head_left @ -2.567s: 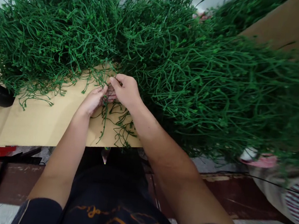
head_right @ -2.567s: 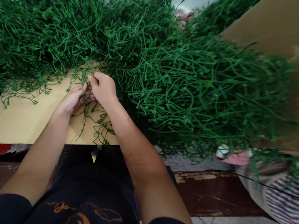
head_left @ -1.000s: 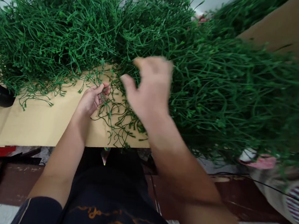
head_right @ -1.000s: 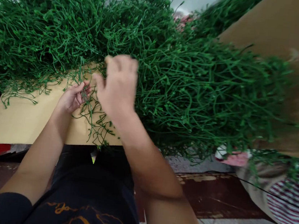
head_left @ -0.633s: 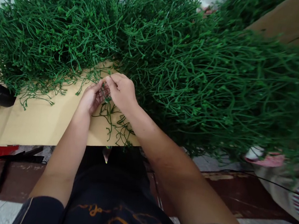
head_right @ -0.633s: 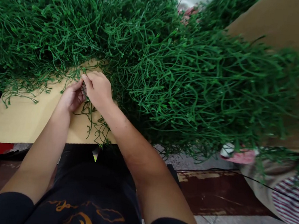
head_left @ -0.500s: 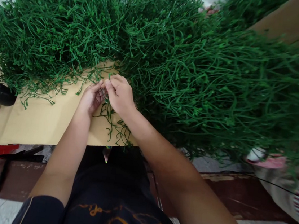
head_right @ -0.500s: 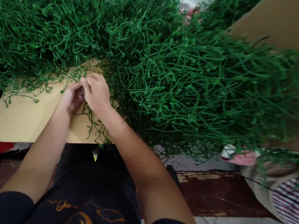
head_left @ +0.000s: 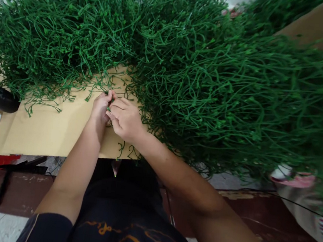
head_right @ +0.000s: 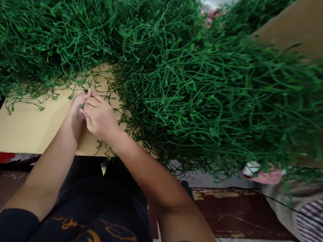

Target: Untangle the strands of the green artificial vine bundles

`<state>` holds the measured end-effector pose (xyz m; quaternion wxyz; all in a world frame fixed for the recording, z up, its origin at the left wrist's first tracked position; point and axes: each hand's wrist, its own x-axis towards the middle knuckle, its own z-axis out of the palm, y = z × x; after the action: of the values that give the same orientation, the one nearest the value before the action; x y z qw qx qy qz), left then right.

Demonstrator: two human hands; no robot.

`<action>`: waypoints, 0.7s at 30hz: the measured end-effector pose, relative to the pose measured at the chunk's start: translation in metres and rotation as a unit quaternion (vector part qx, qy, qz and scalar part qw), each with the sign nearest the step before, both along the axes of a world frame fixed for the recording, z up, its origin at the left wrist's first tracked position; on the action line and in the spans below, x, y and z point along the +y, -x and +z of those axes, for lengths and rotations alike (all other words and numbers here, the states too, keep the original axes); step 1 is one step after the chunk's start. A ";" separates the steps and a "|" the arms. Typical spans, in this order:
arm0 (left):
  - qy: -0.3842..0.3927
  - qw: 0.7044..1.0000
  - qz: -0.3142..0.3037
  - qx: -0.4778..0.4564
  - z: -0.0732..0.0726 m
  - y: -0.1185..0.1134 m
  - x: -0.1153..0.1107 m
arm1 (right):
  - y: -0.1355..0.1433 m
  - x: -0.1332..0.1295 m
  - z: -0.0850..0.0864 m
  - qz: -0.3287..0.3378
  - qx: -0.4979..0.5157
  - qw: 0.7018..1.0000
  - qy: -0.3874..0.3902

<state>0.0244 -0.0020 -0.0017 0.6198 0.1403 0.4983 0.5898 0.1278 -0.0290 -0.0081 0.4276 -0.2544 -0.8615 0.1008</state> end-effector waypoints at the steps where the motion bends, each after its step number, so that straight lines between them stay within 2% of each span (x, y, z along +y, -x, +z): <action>1: 0.011 1.000 0.009 0.012 0.001 -0.002 0.000 | -0.001 -0.001 0.000 -0.001 -0.003 1.000 -0.006; 4: 0.025 0.999 0.023 0.014 0.003 -0.002 0.002 | 0.001 -0.013 0.005 0.003 0.003 0.999 -0.040; 8: -0.033 0.996 0.053 -0.071 0.004 0.005 0.003 | 0.008 -0.039 0.025 0.117 0.013 0.988 -0.104; 10: -0.052 0.995 0.046 -0.078 0.003 0.009 0.001 | 0.003 -0.040 0.037 0.126 0.022 0.984 -0.125; 11: -0.052 0.995 0.037 -0.073 0.003 0.009 0.000 | -0.003 -0.035 0.043 0.090 0.024 0.989 -0.119; 13: -0.043 0.996 0.014 -0.071 0.000 0.011 -0.003 | -0.023 -0.017 0.054 -0.047 0.013 0.996 -0.073; 15: -0.051 0.995 -0.001 -0.085 -0.003 0.012 -0.004 | -0.047 0.003 0.059 -0.203 -0.004 0.979 -0.028; 17: -0.062 0.993 -0.014 -0.097 -0.006 0.013 -0.003 | -0.063 0.015 0.058 -0.303 -0.010 0.953 -0.026; 19: -0.070 0.993 -0.020 -0.096 -0.008 0.015 -0.001 | -0.064 0.017 0.049 -0.319 -0.022 0.947 -0.027; 21: -0.068 0.994 -0.020 -0.086 -0.008 0.016 0.000 | -0.052 0.012 0.034 -0.274 -0.057 0.960 0.015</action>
<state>0.0086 -0.0020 -0.0097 0.6606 0.1408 0.3995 0.6198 0.1798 -0.0171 0.0259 0.3855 -0.4924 -0.7800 -0.0218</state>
